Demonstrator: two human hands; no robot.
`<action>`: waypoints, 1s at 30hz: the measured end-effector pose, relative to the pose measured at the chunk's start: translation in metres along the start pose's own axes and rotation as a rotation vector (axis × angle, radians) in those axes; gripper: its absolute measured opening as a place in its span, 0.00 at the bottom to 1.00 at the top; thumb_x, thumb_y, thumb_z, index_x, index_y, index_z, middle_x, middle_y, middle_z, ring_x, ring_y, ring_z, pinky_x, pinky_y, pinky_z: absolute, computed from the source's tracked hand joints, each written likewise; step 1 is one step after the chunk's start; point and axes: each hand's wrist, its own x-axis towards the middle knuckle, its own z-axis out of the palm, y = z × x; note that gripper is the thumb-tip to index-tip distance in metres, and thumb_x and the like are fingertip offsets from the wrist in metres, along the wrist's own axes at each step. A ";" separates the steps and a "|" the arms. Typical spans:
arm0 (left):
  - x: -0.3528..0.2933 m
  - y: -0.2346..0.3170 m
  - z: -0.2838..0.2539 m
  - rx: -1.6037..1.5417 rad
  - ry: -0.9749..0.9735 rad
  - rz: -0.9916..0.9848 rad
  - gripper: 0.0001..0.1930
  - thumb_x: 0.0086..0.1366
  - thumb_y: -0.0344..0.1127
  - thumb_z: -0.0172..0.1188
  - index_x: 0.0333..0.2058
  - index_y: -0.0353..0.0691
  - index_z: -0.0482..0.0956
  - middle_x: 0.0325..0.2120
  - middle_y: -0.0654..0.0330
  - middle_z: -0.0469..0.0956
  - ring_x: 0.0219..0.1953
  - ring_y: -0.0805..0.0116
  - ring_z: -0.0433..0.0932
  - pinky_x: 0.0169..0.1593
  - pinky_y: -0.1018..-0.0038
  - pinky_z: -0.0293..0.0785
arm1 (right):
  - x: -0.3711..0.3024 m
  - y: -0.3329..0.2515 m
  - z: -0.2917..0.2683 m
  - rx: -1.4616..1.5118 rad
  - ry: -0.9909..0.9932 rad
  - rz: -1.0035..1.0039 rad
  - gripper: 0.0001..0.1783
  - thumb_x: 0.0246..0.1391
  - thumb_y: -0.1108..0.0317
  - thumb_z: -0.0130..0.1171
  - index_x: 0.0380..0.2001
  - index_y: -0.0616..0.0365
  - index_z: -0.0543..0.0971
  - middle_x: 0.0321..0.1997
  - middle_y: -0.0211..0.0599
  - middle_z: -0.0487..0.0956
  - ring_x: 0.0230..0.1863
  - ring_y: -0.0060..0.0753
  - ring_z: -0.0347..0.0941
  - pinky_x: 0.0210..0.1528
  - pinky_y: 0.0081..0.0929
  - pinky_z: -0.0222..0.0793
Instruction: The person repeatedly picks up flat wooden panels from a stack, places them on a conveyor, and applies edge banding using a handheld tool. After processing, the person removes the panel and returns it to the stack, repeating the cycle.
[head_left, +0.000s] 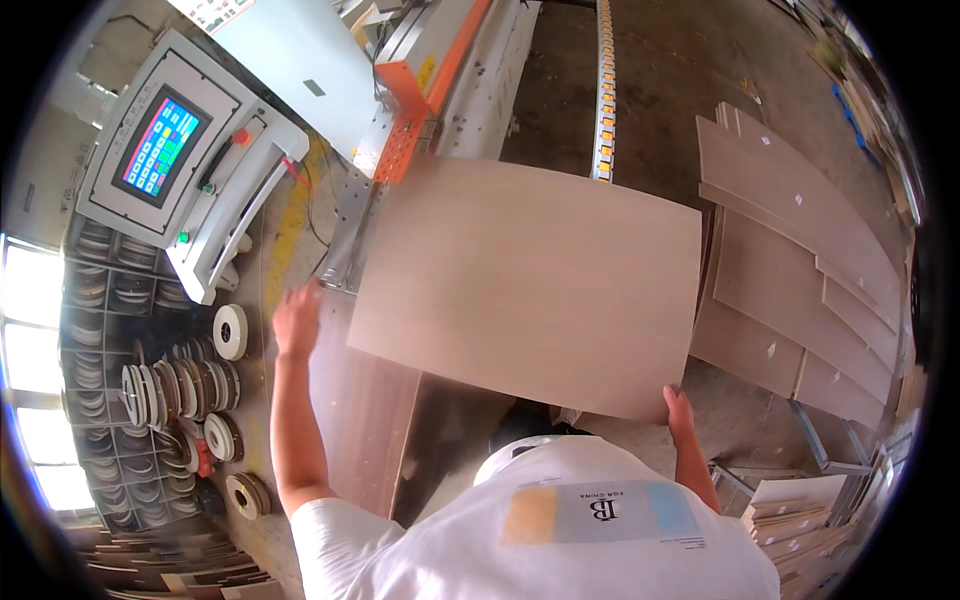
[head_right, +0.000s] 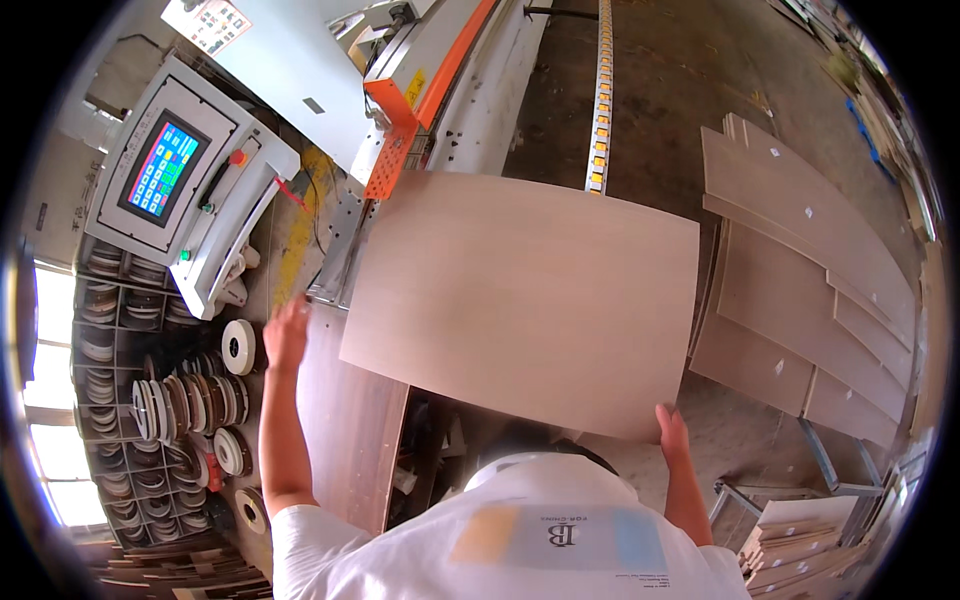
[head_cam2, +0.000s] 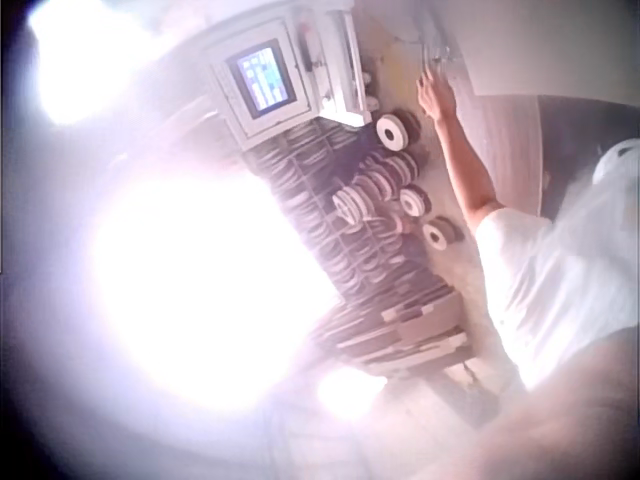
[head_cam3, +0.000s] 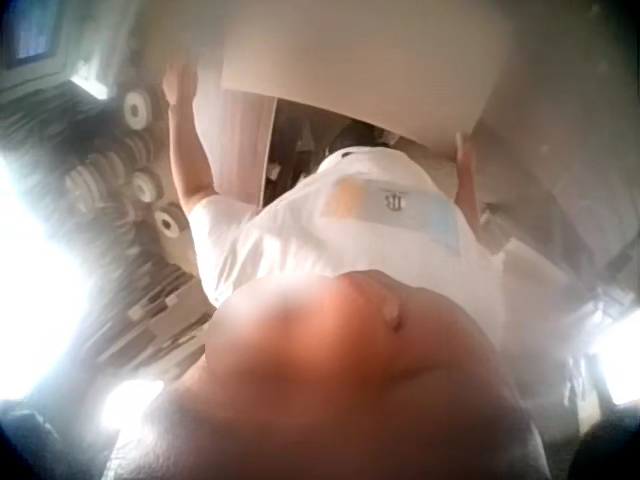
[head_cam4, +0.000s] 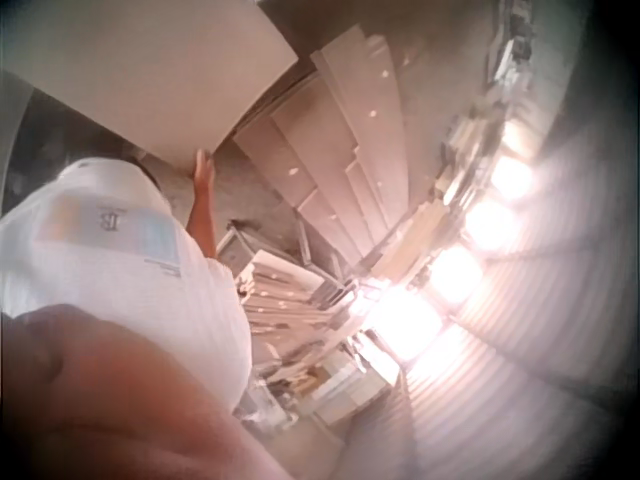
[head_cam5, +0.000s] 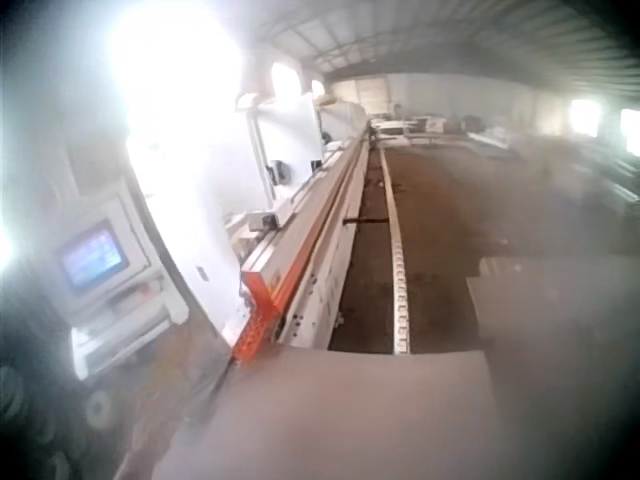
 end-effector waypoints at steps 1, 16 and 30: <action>-0.004 0.025 -0.008 0.030 -0.159 -0.032 0.16 0.73 0.42 0.55 0.56 0.49 0.72 0.39 0.51 0.83 0.43 0.48 0.82 0.44 0.52 0.78 | 0.000 0.002 0.004 0.031 0.014 -0.025 0.34 0.65 0.42 0.54 0.60 0.60 0.75 0.54 0.41 0.81 0.53 0.41 0.80 0.42 0.36 0.80; -0.141 0.315 0.091 -1.121 -0.643 -0.289 0.24 0.75 0.58 0.50 0.54 0.44 0.72 0.28 0.54 0.79 0.29 0.56 0.79 0.32 0.60 0.74 | -0.038 -0.031 -0.023 0.454 -0.151 0.277 0.25 0.69 0.40 0.48 0.47 0.50 0.79 0.34 0.25 0.79 0.34 0.22 0.77 0.29 0.26 0.74; -0.290 0.088 0.029 -0.307 -0.306 -0.740 0.19 0.73 0.49 0.54 0.52 0.41 0.68 0.39 0.39 0.83 0.43 0.34 0.81 0.46 0.46 0.74 | -0.043 -0.028 -0.036 0.592 -0.235 0.256 0.25 0.71 0.41 0.47 0.48 0.48 0.80 0.36 0.25 0.79 0.35 0.22 0.76 0.35 0.27 0.75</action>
